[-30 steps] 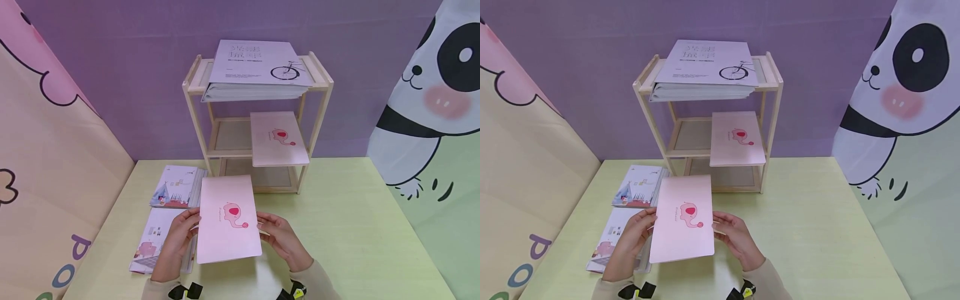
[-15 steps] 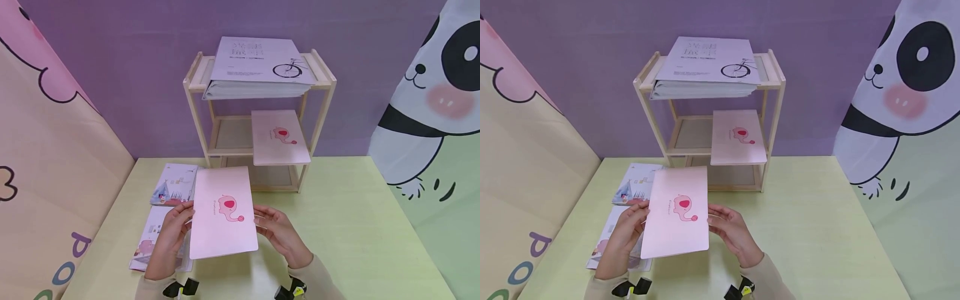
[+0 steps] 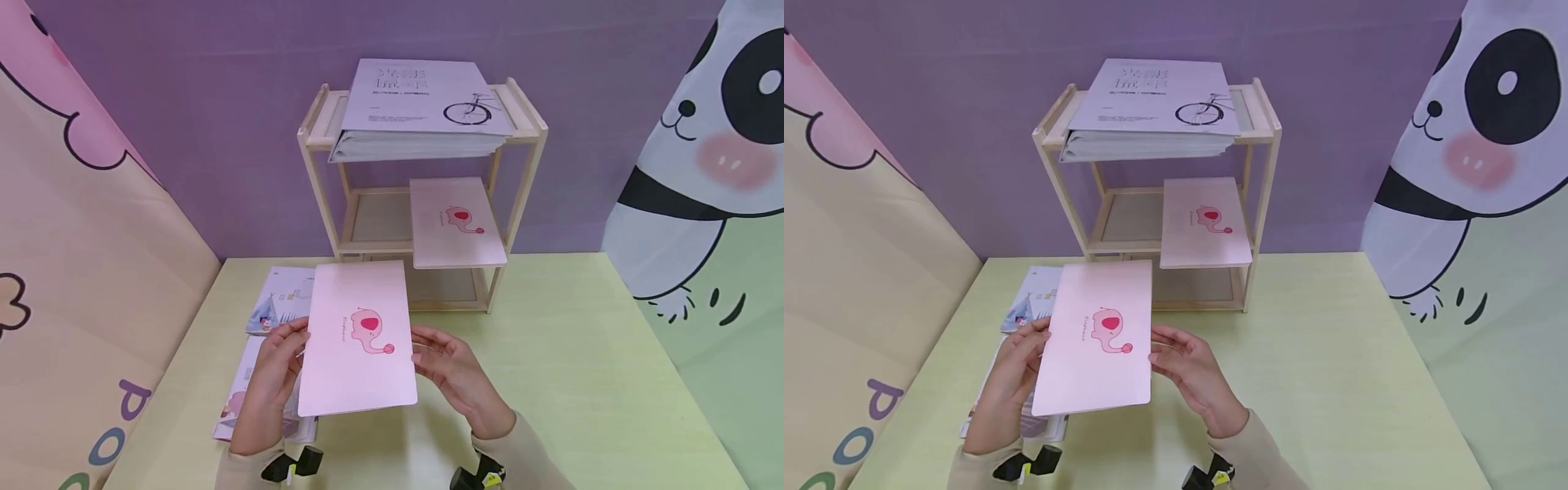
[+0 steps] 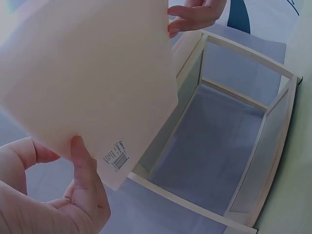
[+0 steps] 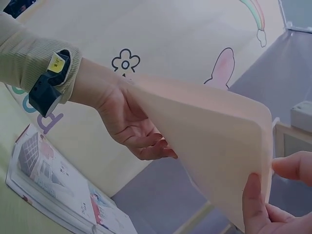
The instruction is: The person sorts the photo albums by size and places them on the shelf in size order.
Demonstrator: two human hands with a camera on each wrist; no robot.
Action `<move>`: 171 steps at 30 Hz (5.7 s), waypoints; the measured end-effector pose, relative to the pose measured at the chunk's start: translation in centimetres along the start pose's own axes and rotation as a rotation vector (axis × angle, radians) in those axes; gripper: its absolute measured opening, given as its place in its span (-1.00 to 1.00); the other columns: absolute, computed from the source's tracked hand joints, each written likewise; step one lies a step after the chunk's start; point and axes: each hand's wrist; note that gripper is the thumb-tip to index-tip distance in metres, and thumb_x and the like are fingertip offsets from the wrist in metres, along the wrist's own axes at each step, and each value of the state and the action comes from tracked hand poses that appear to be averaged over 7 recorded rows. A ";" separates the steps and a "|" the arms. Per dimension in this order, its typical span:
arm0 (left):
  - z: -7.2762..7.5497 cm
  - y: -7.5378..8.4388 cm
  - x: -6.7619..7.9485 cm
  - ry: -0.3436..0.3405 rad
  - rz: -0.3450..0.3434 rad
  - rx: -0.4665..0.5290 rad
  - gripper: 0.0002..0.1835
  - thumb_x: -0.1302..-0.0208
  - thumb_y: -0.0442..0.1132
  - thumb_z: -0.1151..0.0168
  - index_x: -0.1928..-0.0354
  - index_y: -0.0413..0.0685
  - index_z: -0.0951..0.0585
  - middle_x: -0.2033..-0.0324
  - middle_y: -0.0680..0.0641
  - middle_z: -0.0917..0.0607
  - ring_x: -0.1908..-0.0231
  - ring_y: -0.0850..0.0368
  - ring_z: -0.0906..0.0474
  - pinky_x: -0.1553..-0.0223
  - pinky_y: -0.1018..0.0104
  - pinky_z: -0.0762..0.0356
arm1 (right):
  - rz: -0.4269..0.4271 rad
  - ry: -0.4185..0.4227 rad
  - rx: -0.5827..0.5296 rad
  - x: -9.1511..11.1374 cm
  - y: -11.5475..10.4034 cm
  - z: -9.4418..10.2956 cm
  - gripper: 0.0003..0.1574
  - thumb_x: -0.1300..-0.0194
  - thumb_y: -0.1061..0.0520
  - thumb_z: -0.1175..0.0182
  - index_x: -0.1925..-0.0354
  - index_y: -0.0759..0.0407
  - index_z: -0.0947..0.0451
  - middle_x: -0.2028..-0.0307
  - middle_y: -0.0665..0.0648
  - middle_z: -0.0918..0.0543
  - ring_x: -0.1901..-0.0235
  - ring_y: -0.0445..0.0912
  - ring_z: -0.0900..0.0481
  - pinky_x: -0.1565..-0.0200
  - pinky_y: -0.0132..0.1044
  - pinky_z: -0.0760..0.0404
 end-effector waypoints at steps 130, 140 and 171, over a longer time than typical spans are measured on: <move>-8.6 4.2 -10.3 -0.060 -0.128 -0.459 -0.49 -0.29 -0.50 0.00 -0.28 -0.48 -0.24 -0.20 -0.38 -0.40 -0.14 -0.12 -0.40 -0.04 0.33 -0.47 | 0.217 0.185 0.387 -7.7 -9.8 1.2 -0.43 -0.33 0.46 0.17 -0.30 0.55 -0.12 -0.27 0.39 -0.30 -0.19 0.07 -0.34 -0.21 -0.21 -0.36; -9.4 4.8 -11.4 -0.117 -0.100 -0.547 -0.42 -0.33 -0.47 0.08 -0.34 -0.51 -0.05 -0.34 -0.37 -0.17 -0.33 -0.08 -0.15 -0.26 0.17 -0.25 | 0.188 0.214 0.408 -8.4 -10.7 1.1 -0.41 -0.37 0.42 0.19 -0.34 0.49 -0.08 -0.30 0.32 -0.26 -0.19 0.03 -0.33 -0.03 -0.43 -0.48; -11.5 4.7 -15.7 0.000 -0.107 -0.864 -0.48 -0.14 -0.46 0.15 -0.18 -0.53 -0.30 -0.13 -0.38 -0.43 0.06 -0.19 -0.37 -0.03 0.03 -0.41 | 0.187 0.199 0.505 -12.2 -11.5 1.6 -0.43 -0.31 0.48 0.18 -0.29 0.53 -0.16 -0.20 0.46 -0.35 -0.12 0.16 -0.39 0.03 -0.25 -0.54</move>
Point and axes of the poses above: each hand's wrist, its own x-axis away from the middle knuckle, its own z-axis out of the back of the hand, y = z × x
